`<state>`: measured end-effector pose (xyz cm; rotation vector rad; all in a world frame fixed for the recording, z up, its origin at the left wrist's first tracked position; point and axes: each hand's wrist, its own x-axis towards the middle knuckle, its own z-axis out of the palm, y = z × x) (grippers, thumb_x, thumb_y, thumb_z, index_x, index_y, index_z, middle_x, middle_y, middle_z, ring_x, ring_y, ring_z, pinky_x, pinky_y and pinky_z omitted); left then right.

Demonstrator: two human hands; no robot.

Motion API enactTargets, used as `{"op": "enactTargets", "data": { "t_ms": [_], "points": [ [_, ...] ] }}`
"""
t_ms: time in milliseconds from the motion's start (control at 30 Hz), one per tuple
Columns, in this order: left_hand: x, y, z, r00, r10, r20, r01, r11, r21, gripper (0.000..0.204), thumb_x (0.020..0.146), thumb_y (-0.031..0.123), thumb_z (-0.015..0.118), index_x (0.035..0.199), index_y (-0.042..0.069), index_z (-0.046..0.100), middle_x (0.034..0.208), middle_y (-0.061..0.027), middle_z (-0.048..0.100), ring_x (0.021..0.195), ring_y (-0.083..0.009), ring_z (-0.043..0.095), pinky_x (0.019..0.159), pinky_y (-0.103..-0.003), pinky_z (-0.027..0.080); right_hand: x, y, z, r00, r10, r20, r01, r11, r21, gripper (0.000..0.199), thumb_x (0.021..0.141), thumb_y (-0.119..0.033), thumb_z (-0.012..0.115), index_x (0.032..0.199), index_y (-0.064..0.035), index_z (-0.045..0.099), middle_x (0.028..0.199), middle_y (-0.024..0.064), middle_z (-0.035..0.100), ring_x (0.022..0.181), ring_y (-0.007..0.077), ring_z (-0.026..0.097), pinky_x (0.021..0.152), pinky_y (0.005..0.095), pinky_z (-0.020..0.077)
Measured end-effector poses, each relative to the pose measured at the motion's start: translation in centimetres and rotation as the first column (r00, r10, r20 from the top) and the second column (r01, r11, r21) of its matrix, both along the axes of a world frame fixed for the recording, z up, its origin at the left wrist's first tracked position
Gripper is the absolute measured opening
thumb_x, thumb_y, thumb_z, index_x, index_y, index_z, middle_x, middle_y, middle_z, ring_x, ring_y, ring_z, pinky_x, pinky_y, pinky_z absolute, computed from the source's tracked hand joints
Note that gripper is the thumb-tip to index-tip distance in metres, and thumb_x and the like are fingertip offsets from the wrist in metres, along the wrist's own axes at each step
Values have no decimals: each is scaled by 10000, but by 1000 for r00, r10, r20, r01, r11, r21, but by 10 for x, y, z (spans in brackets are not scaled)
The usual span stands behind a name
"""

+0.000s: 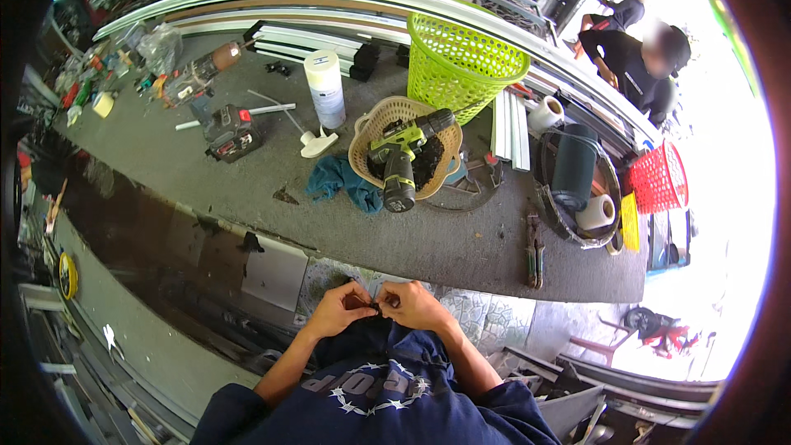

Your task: The person uses pliers to strip the ends of a small black plastic component, then uses a screwdriver to manipulate a small metal piece. They place the metal piece into a red plastic container and continue handling small parts on the workbench.

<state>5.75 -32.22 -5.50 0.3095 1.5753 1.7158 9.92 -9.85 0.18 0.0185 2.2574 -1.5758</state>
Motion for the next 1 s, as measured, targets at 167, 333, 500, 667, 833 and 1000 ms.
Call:
{"op": "enactTargets", "data": {
  "t_ms": [167,333,500,667,833,1000],
  "points": [
    [-19,-3,20,985,-132,-113,112,980,-167,238,882,84,823,1040,13,659,955,-46,730,887,-102,694,809,-274,548,-1,-20,13,987,-69,-147,96,978,183,155,780,-92,745,868,-4,653,763,163,699,728,335,712,685,391,554],
    [-52,6,90,937,-162,-311,148,987,-69,234,934,121,761,1124,16,673,974,-92,736,883,-172,729,794,-311,568,8,0,32,969,-205,-137,231,950,211,169,781,-128,710,873,-1,648,744,166,686,706,309,709,675,404,552],
    [-102,4,225,617,-144,-774,349,931,105,256,901,286,774,1014,58,744,926,-87,742,848,-249,717,772,-377,571,28,47,36,875,-481,-51,476,836,272,116,779,-84,660,849,7,641,685,132,640,639,173,635,622,345,516],
    [-73,87,296,162,358,-920,398,829,393,232,691,284,766,836,113,704,845,-24,647,736,-157,638,706,-351,517,38,63,26,837,-500,-223,545,799,254,76,774,-37,577,781,29,539,644,103,564,601,124,530,566,319,452],
    [-63,127,318,476,405,-780,417,677,606,162,705,234,701,792,105,657,817,19,550,696,-134,550,678,-306,460,37,70,17,880,-475,-6,470,869,153,103,768,-59,587,827,24,578,674,108,591,646,153,560,644,344,494],
    [-60,160,319,529,435,-728,416,615,670,137,744,202,707,822,90,709,801,6,590,666,-126,552,649,-293,460,31,91,17,904,-427,21,421,898,127,160,761,-99,608,843,30,562,694,125,576,649,189,557,645,358,483]
  ]
}}
